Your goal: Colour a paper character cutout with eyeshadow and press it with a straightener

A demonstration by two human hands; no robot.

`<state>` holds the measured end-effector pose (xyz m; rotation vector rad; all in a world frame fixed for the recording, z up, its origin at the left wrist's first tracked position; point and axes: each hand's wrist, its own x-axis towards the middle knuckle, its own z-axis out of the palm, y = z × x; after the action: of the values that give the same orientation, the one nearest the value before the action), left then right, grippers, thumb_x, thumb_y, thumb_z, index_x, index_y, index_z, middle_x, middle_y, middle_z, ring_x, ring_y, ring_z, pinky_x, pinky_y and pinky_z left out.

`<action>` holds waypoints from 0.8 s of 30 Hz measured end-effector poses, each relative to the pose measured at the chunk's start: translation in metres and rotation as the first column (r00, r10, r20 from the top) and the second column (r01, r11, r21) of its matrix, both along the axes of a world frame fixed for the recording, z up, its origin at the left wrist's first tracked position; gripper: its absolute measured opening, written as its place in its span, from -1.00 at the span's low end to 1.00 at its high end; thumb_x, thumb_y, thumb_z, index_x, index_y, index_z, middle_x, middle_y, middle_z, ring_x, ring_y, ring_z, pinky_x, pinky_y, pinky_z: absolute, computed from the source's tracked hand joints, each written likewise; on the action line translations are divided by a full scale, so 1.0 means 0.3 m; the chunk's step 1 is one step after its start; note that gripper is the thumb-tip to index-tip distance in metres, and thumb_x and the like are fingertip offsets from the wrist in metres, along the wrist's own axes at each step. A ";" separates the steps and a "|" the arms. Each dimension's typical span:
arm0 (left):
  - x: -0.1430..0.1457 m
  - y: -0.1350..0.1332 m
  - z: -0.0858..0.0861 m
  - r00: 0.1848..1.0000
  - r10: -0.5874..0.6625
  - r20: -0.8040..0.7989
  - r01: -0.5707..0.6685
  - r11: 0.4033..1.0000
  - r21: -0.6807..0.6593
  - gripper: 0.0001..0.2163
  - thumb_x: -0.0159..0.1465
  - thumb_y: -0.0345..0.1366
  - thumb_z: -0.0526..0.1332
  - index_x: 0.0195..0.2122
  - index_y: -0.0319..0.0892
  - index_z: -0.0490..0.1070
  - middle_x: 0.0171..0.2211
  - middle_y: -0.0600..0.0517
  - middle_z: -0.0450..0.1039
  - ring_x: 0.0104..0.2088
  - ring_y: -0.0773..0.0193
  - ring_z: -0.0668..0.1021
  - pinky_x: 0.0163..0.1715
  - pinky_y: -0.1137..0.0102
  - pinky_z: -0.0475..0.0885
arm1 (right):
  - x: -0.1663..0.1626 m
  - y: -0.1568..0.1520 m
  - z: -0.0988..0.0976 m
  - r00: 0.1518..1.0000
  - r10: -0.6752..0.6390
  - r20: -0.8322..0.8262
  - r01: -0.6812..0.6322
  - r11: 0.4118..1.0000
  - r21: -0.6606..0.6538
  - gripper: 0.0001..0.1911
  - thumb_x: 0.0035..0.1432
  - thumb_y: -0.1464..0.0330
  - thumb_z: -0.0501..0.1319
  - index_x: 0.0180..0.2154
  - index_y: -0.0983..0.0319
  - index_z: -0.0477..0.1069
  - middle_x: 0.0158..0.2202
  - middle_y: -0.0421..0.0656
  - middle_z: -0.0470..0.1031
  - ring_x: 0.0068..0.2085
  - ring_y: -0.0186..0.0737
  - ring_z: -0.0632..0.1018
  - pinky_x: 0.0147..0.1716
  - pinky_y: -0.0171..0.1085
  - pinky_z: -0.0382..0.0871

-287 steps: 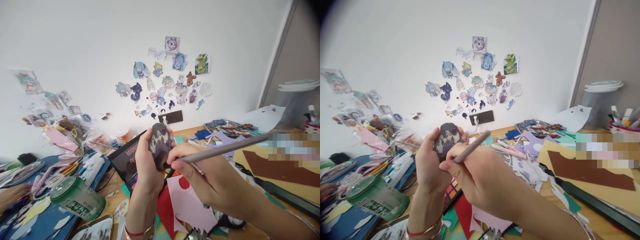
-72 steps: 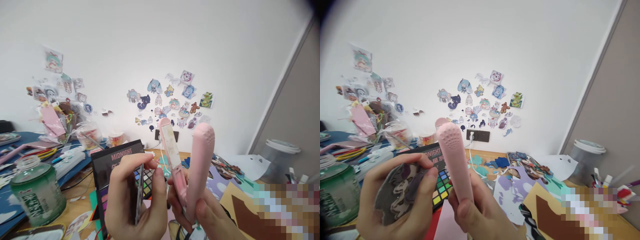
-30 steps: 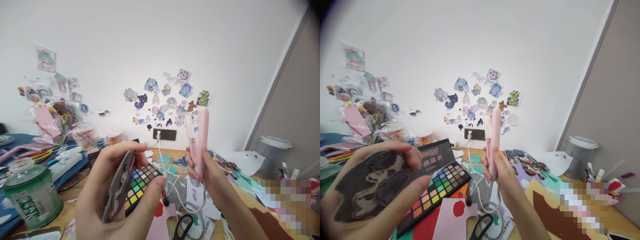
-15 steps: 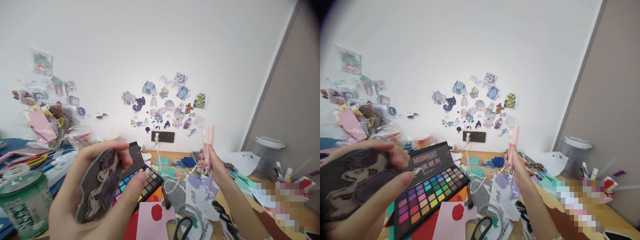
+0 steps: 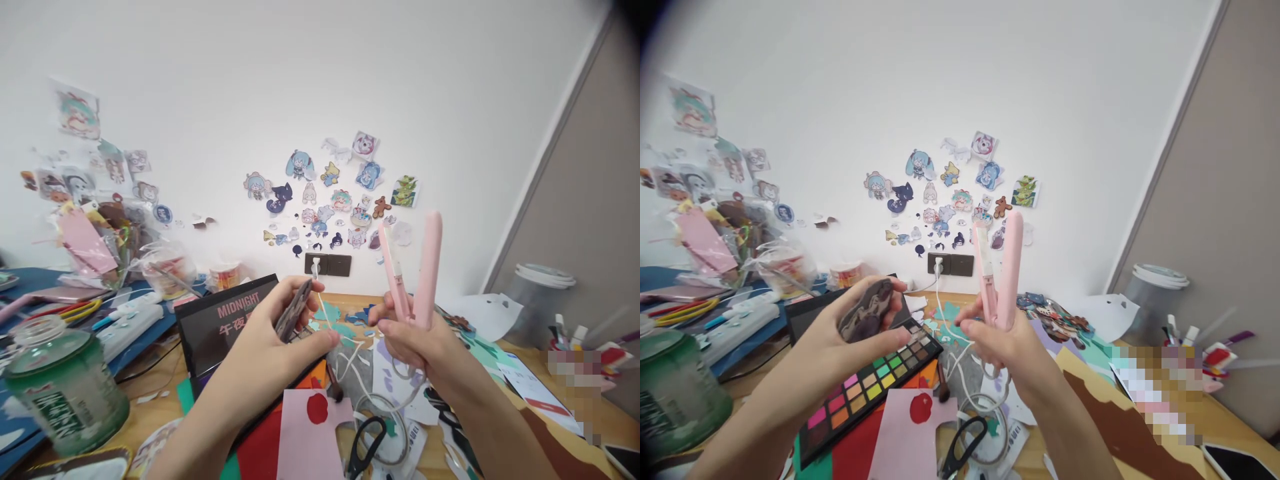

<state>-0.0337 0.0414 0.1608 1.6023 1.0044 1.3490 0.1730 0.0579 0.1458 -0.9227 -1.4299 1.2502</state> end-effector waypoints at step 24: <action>0.035 0.023 0.002 0.951 -0.269 0.156 0.298 0.931 -0.213 -0.64 -0.13 -0.45 0.39 -0.28 -0.10 0.41 -0.40 0.10 0.31 -0.37 0.34 0.37 -0.44 0.48 0.32 | -0.054 -0.146 0.045 0.976 -0.009 0.218 0.003 1.000 0.030 -0.76 0.01 0.13 0.26 -0.32 0.14 0.48 -0.46 -0.22 0.28 -0.55 -0.40 0.20 -0.60 -0.34 0.04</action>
<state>-0.0231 0.0484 0.1613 1.4053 0.7888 1.0755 0.1568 0.0140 0.1593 -1.0692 -1.6105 1.1476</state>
